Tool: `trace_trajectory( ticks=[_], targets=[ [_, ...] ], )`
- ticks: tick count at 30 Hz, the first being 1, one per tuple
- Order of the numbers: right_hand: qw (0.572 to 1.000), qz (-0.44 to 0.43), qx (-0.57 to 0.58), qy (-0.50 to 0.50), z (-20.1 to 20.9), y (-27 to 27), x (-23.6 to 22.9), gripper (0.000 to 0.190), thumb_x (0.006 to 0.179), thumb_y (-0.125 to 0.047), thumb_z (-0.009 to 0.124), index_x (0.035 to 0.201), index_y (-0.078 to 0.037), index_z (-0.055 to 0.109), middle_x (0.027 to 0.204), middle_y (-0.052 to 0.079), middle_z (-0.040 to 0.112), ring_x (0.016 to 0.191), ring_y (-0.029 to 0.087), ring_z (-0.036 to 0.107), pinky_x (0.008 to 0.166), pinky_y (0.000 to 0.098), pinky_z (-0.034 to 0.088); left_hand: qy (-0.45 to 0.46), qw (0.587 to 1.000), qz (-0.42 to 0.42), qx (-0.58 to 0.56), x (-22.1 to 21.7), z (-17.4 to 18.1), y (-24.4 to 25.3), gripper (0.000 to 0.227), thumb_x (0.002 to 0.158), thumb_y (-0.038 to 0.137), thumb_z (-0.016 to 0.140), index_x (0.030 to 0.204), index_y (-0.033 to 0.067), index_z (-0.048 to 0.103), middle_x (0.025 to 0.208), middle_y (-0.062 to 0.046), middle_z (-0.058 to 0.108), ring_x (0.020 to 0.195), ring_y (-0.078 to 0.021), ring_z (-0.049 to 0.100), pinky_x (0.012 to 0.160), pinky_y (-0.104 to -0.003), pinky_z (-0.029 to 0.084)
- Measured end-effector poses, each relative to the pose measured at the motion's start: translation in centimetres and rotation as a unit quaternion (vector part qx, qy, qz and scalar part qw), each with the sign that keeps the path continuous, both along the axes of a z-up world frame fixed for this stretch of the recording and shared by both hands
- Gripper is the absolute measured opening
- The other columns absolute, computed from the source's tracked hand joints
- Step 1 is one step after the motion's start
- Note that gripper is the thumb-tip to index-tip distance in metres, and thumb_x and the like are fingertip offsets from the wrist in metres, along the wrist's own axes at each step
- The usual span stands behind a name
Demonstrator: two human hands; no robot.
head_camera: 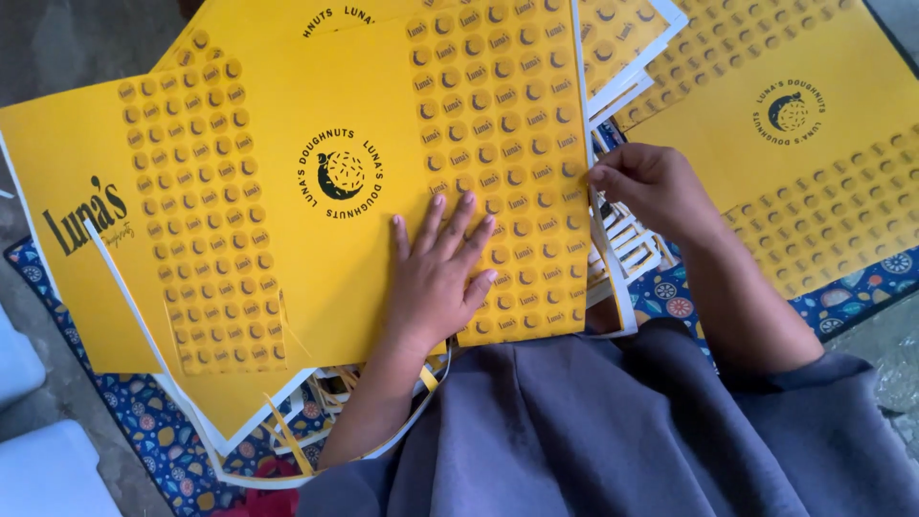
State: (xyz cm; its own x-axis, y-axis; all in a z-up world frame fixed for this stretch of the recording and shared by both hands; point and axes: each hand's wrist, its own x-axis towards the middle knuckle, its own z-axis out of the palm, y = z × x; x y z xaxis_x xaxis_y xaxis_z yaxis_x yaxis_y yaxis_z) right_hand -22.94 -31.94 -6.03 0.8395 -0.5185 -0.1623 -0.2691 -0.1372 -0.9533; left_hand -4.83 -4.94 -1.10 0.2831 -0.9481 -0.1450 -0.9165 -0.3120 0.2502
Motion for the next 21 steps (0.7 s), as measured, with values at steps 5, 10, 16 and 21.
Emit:
trace_trajectory(
  ticks=[5, 10, 16, 21],
  targets=[
    [1.0, 0.017, 0.008, -0.008, -0.4, -0.8, -0.7, 0.018, 0.103, -0.015, 0.069, 0.105, 0.002, 0.076, 0.082, 0.016, 0.069, 0.08, 0.023, 0.067, 0.077, 0.0413, 0.054, 0.0, 1.0, -0.001, 0.006, 0.0, 0.1, 0.1, 0.058, 0.103, 0.051, 0.039, 0.158, 0.033, 0.039, 0.172, 0.001, 0.013, 0.157, -0.0327, 0.008, 0.116, -0.072, 0.001],
    [0.999, -0.045, -0.003, 0.019, 0.5, -4.4, -3.6, 0.012, 0.106, -0.008, 0.063, 0.111, 0.0, 0.071, 0.08, 0.008, 0.064, 0.058, 0.012, 0.052, 0.051, 0.0221, 0.038, -0.065, 0.997, -0.006, -0.05, -0.4, 0.1, 0.2, 0.058, 0.099, 0.048, 0.05, 0.154, 0.0283, 0.047, 0.168, 0.002, 0.027, 0.155, -0.0319, 0.021, 0.117, -0.074, 0.013],
    [0.986, -0.003, -0.053, 0.16, 2.8, -3.9, -2.3, 0.019, 0.099, -0.016, 0.072, 0.106, 0.001, 0.078, 0.075, 0.011, 0.067, 0.058, 0.017, 0.056, 0.05, 0.0283, 0.04, -0.057, 0.996, -0.019, -0.065, -0.3, 0.1, -0.1, 0.059, 0.094, 0.046, 0.059, 0.149, 0.0249, 0.053, 0.167, -0.001, 0.029, 0.154, -0.0353, 0.024, 0.114, -0.077, 0.017],
    [0.993, -0.038, 0.024, 0.112, 1.9, -3.2, -0.7, 0.024, 0.1, -0.02, 0.07, 0.112, 0.001, 0.074, 0.091, 0.011, 0.073, 0.088, 0.019, 0.069, 0.082, 0.0308, 0.055, -0.05, 0.997, -0.011, -0.063, -0.5, -0.2, 0.3, 0.06, 0.094, 0.044, 0.06, 0.15, 0.027, 0.052, 0.168, 0.002, 0.027, 0.154, -0.0327, 0.023, 0.116, -0.076, 0.015]
  ],
)
